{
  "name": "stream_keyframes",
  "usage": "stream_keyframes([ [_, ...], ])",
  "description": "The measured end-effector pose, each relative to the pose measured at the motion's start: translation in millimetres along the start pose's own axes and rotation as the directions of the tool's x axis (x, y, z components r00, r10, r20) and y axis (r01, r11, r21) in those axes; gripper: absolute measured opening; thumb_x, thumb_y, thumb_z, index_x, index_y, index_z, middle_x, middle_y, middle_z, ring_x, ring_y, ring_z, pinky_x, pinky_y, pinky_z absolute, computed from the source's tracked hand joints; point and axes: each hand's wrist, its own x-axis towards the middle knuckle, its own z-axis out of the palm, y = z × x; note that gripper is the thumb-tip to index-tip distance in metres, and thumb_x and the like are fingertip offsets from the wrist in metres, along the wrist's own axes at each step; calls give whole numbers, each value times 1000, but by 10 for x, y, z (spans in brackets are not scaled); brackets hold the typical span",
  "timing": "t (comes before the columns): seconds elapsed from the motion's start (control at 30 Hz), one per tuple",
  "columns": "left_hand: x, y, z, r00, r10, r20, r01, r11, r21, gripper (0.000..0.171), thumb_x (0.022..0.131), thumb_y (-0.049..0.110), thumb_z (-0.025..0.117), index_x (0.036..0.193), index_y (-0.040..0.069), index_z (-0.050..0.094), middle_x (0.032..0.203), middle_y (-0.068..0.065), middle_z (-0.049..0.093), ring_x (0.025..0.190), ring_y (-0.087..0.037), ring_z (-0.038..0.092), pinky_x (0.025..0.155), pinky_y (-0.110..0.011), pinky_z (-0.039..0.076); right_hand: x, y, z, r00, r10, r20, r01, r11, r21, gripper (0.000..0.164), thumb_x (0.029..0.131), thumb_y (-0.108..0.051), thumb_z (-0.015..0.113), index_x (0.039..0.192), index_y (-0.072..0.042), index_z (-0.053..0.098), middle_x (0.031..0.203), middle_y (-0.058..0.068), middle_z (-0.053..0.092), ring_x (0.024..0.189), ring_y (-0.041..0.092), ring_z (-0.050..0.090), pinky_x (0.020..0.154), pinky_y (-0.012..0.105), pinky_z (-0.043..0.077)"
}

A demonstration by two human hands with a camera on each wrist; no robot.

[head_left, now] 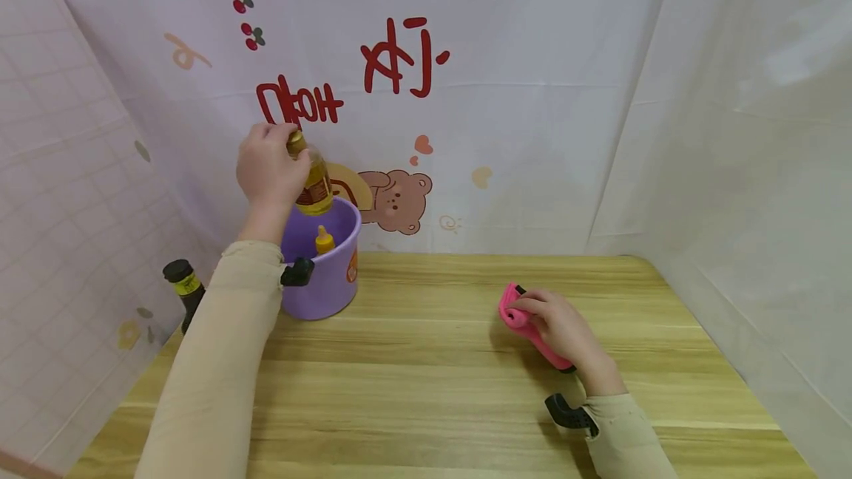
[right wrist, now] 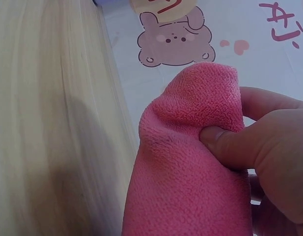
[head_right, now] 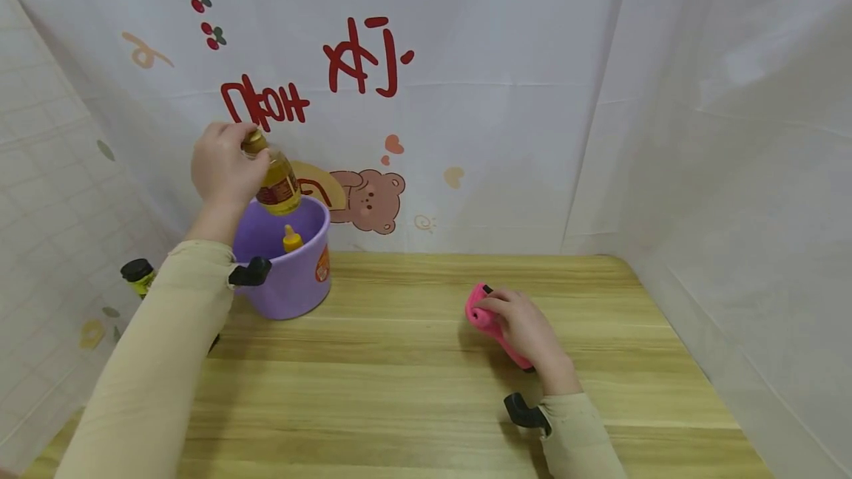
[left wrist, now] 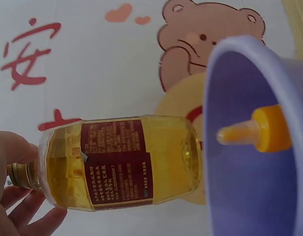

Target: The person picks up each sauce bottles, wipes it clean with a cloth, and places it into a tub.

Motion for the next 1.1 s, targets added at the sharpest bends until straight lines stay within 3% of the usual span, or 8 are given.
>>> stream_keyframes([
  [0.23,-69,-235,117,996,-85,40,84,996,25,36,91,14,63,124,0,66,118,-22,58,111,-39,53,91,-55,47,-2,-1,3,1000,11,6,-11,1000,6,40,78,18,67,103,-12,75,105,8,66,95,30,64,82,48,53],
  [0.47,-125,-362,217,985,-127,120,118,989,84,37,90,14,62,124,-1,65,120,-26,57,112,-44,51,89,-60,47,-1,-6,20,1000,10,9,-10,1000,7,41,77,20,67,102,-12,75,105,7,67,95,30,64,82,48,53],
  [0.97,-147,-429,318,916,-216,337,160,969,187,44,88,14,67,127,-6,61,116,-28,55,107,-44,50,92,-58,47,7,-42,32,997,48,64,-50,999,16,40,80,19,67,105,-11,75,109,8,66,99,32,63,85,49,52],
  [1.1,-193,-479,368,902,-216,374,151,969,195,37,85,11,67,118,-5,64,111,-27,56,104,-44,51,89,-58,48,10,-45,39,997,50,67,-51,999,18,41,79,20,66,106,-10,75,108,9,66,99,32,63,85,49,52],
])
